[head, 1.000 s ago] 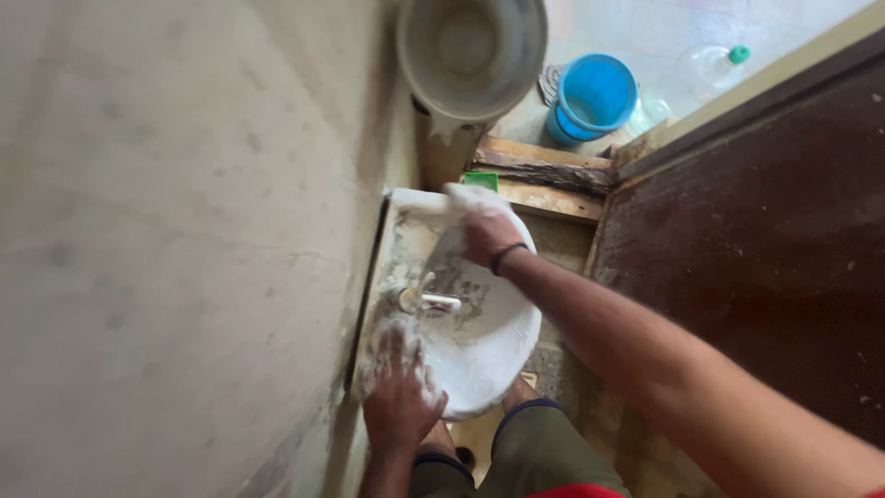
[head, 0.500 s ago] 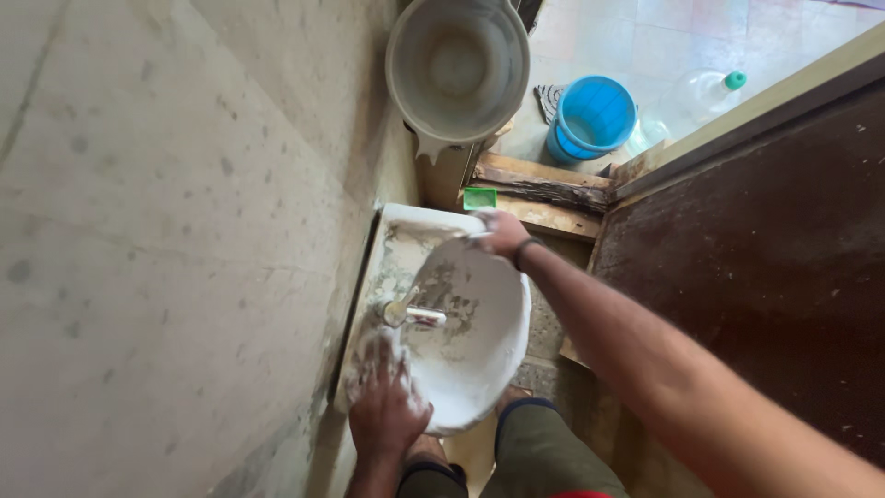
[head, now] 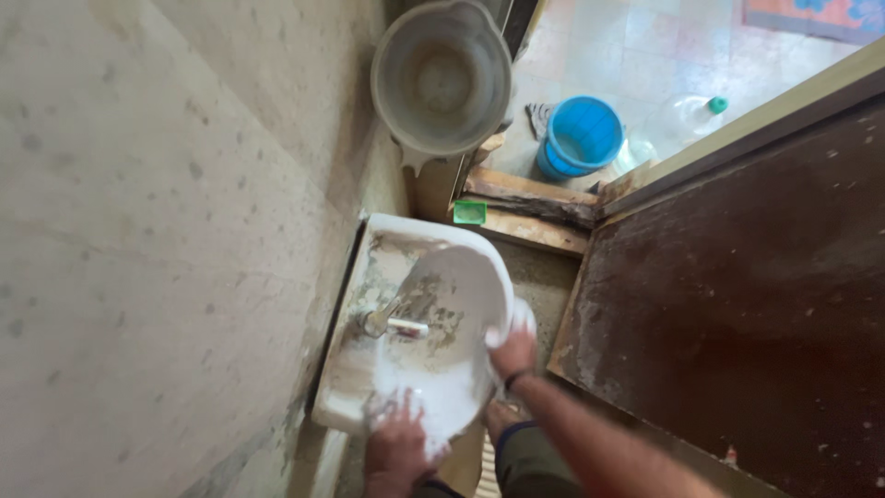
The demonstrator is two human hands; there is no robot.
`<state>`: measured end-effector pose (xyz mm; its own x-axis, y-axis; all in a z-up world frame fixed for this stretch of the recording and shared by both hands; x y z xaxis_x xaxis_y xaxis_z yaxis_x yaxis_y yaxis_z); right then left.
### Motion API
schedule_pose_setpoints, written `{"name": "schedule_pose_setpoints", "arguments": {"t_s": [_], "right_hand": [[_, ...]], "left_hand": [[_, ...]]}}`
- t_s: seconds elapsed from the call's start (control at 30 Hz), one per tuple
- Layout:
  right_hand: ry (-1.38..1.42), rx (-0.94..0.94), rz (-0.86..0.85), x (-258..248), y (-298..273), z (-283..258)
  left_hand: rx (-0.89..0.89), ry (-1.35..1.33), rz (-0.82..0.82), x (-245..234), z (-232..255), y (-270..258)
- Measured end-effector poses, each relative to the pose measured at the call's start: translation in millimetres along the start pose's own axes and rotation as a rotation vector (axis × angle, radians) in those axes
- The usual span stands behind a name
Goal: The person scrubs the inside and outside of a small ceramic wall-mounted sink using a white cloth and a white cleaning paste.
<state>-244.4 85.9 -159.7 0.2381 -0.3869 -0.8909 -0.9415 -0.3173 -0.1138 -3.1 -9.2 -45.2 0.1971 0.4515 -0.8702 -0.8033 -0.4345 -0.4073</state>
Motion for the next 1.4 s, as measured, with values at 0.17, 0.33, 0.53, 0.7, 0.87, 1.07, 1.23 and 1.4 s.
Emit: {"name": "schedule_pose_setpoints", "arguments": {"t_s": [0.17,0.33,0.53,0.7,0.87,1.07,1.23,1.4], "right_hand": [[-0.407,-0.831,-0.146,-34.8,83.6,-86.4],[-0.363,-1.222,-0.026,-23.0,76.9,-140.6],[-0.427,-0.511,-0.689,24.9,-5.5,-100.7],[-0.173,-0.489,-0.929,31.8,-76.2,-79.6],[-0.101,-0.898,-1.089,-31.5,-90.4,-50.9],[-0.607,-1.484,0.233,-49.8,47.2,-63.3],[-0.746,-0.836,-0.689,16.9,31.6,-61.4],[-0.231,-0.718,-0.905,-53.3,-110.4,-55.2]], "left_hand": [[0.008,-0.022,-0.243,-18.1,61.4,11.0],[-0.111,-0.05,-0.285,11.2,80.1,41.4],[0.066,0.046,-0.26,32.0,40.5,-1.1],[-0.057,-0.147,0.115,-19.7,-11.4,-34.3],[-0.049,-0.061,0.207,-50.5,-10.6,-34.8],[0.124,0.062,-0.161,-24.9,52.4,-2.4],[0.028,0.035,-0.413,-24.0,61.8,12.4],[0.105,-0.029,0.117,-23.2,-16.5,-16.5]]}}
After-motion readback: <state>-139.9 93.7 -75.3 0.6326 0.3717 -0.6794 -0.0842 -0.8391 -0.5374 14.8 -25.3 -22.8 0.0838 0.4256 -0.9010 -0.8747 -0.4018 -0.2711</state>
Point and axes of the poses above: each hand's wrist, its own y-axis towards the middle knuckle, its own x-axis out of the palm, z = x × y, the point moved 2 cm from there along y, towards the middle knuckle, and after that the axes turned 9 degrees about z, right-handed, at the moved point
